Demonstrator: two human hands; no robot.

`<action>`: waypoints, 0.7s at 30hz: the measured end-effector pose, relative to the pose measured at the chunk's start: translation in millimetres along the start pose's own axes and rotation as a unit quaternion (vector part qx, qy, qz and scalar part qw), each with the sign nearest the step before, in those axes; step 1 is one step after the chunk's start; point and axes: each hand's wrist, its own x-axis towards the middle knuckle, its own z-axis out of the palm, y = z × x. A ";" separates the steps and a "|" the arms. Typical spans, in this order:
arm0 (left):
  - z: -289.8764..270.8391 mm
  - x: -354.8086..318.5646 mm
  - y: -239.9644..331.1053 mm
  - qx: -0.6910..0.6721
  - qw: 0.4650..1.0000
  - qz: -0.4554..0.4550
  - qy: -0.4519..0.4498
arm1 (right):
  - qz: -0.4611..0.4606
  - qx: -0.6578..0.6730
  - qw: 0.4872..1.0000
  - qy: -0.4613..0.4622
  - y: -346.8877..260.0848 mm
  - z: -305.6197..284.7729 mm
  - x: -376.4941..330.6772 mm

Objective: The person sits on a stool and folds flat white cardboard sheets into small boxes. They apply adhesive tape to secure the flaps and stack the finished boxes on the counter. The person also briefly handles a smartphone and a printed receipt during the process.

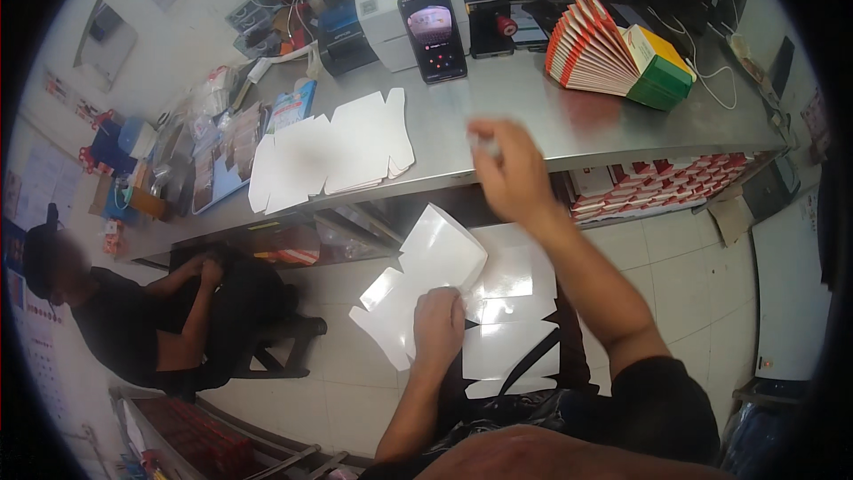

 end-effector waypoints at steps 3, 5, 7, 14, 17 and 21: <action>7.5 -6.7 0.3 0.015 1.000 -0.007 -0.001 | -0.041 -0.179 0.983 -0.026 30.1 -2.0 75.7; 7.5 -5.7 0.7 0.013 1.000 -0.015 -0.010 | 0.044 -0.206 0.972 -0.100 44.0 -0.4 103.1; 4.6 -5.0 0.3 0.021 0.999 -0.022 -0.025 | 0.066 -0.259 0.952 -0.150 45.9 4.3 114.6; -0.7 -3.7 -4.3 0.037 0.997 -0.028 -0.053 | 0.057 -0.308 0.930 -0.194 44.6 14.9 123.0; 1.7 -2.4 -4.8 0.033 0.998 -0.019 -0.043 | 0.047 -0.258 0.954 -0.149 46.9 11.2 117.9; 2.5 -1.2 -4.2 0.025 0.998 -0.023 -0.046 | 0.032 -0.237 0.966 -0.099 57.1 11.5 110.2</action>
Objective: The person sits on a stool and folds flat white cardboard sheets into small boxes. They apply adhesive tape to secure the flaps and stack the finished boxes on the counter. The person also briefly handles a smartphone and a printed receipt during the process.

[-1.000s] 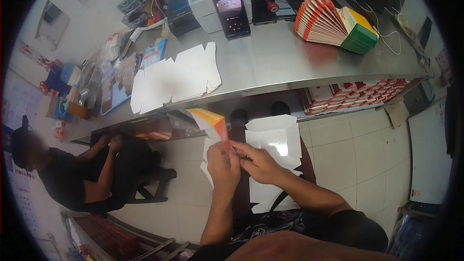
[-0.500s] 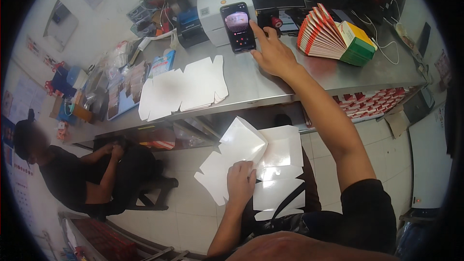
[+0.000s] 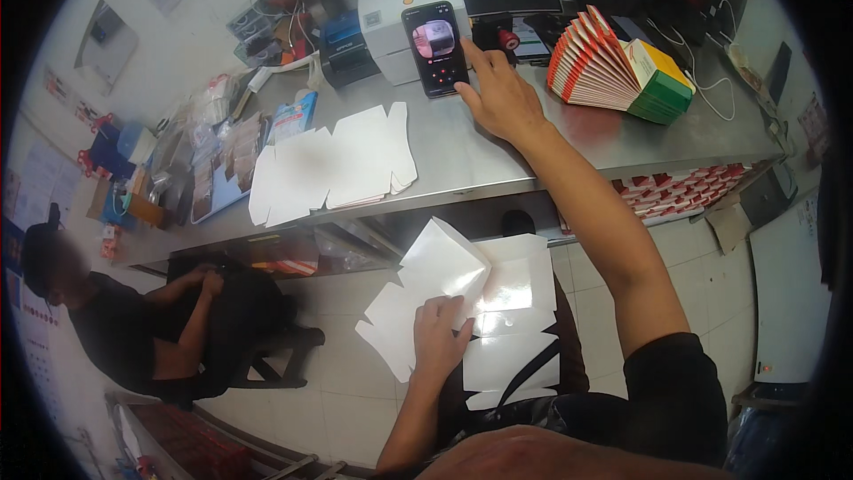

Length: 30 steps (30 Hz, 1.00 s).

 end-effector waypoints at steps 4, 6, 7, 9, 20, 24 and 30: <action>5.0 -2.3 -3.6 0.009 1.000 -0.008 0.015 | 0.028 0.013 0.999 -0.037 -3.0 -4.9 -1.4; 6.6 -2.8 -2.4 0.016 1.000 -0.015 0.020 | 0.032 0.020 0.999 -0.038 2.0 0.6 0.2; 9.1 -2.8 -2.1 0.016 0.999 -0.010 0.030 | 0.031 0.023 0.999 -0.026 7.3 5.7 1.9; 14.8 -2.8 -2.7 0.014 0.999 -0.001 0.049 | 0.045 0.039 0.998 -0.016 20.6 13.2 5.7; 20.9 -3.5 -3.9 0.029 0.995 0.037 0.089 | 0.063 0.189 0.975 -0.097 45.4 24.6 49.8; 21.1 -1.5 -2.9 0.033 0.996 0.028 0.083 | 0.098 0.191 0.972 -0.095 43.0 31.1 42.9; 23.7 -1.3 -4.5 0.030 0.996 0.026 0.082 | 0.082 0.193 0.976 -0.050 36.9 31.4 40.9</action>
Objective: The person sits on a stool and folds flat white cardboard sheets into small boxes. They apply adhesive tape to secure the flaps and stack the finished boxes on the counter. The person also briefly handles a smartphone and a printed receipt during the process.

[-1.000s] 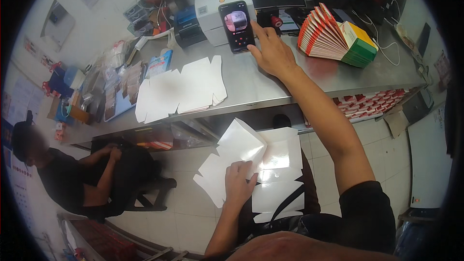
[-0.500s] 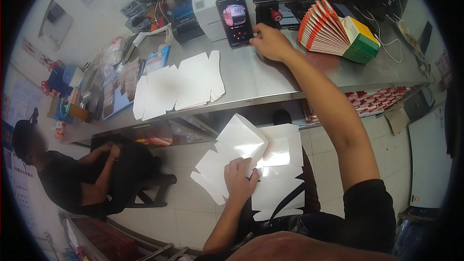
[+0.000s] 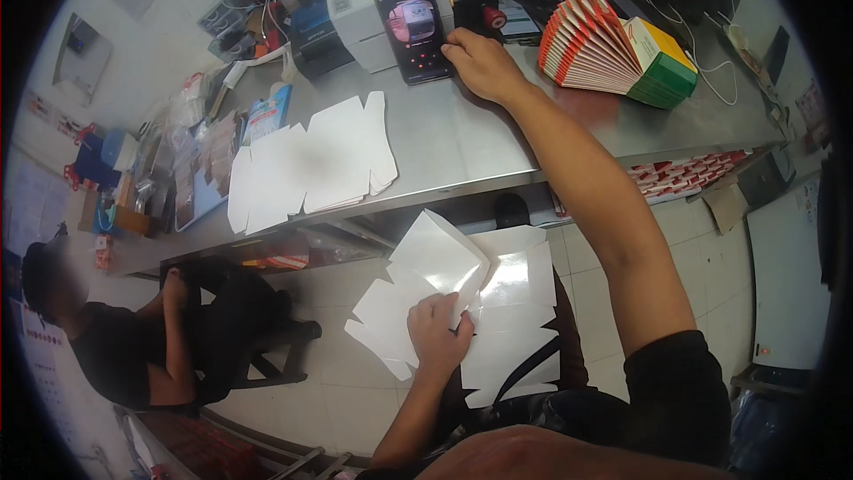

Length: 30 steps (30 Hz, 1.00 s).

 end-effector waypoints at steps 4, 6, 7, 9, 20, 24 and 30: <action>2.2 3.1 2.9 0.001 1.000 0.001 -0.001 | 0.020 -0.003 1.000 -0.001 1.8 -1.2 1.5; 2.6 2.4 2.7 0.005 1.000 0.002 0.003 | 0.019 -0.009 1.000 0.000 -0.9 -0.7 0.2; 2.7 3.0 2.5 0.007 1.000 0.005 0.001 | 0.022 -0.010 1.000 -0.003 -0.3 -0.9 0.7; 3.1 3.9 2.4 0.012 1.000 0.009 -0.002 | 0.026 -0.011 1.000 -0.009 0.9 -1.7 1.3; 3.7 4.2 1.7 0.017 1.000 -0.002 -0.014 | 0.016 -0.023 0.999 -0.016 -5.4 -1.7 -1.1; 3.7 4.4 1.0 0.018 1.000 0.003 -0.010 | 0.012 -0.033 0.999 -0.015 -4.3 -0.8 -1.5; 2.7 8.1 3.8 0.009 1.000 0.010 -0.005 | 0.013 -0.030 0.999 -0.008 -1.8 0.8 -0.7</action>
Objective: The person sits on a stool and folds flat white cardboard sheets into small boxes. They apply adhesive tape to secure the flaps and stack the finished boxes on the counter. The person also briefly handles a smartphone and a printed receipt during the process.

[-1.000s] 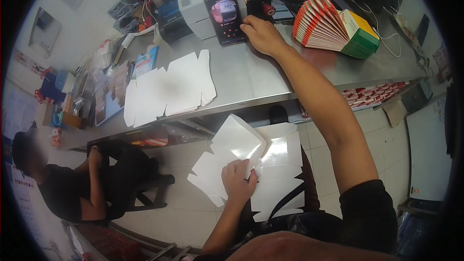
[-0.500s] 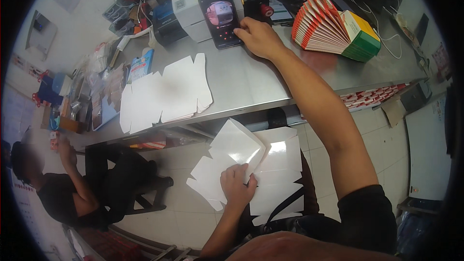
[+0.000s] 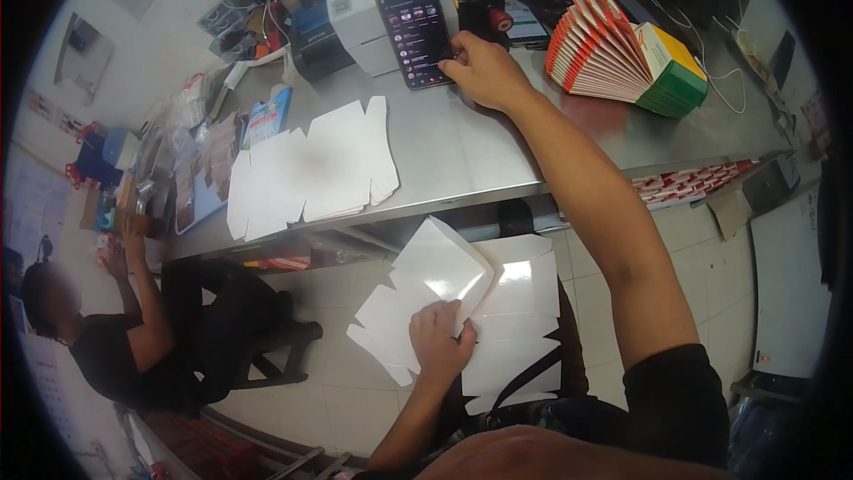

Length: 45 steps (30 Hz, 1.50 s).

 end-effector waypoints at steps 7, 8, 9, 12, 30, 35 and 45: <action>1.1 -3.7 -2.4 0.010 1.000 -0.004 -0.003 | -0.006 0.017 1.000 0.022 -0.4 1.2 -0.2; 1.4 -4.0 -2.7 0.011 1.000 -0.006 -0.004 | -0.008 0.022 0.999 0.024 0.6 1.2 0.5; 1.5 -4.2 -2.7 0.011 1.000 -0.007 -0.004 | -0.011 0.026 0.999 0.026 1.7 1.1 1.0; -0.1 -2.7 -1.0 0.012 1.000 -0.008 -0.005 | 0.003 0.040 0.999 0.030 3.4 0.1 1.1; -1.2 -1.8 0.1 0.009 1.000 -0.014 -0.006 | -0.026 -0.008 0.998 0.054 -6.6 -4.1 -5.0; 0.7 -4.0 -1.7 0.010 1.000 -0.019 -0.004 | -0.041 -0.028 0.995 0.089 -14.6 -7.0 -8.0; 0.6 -3.5 -1.7 0.004 1.000 -0.021 -0.008 | -0.051 0.047 0.991 0.112 6.2 1.7 0.2</action>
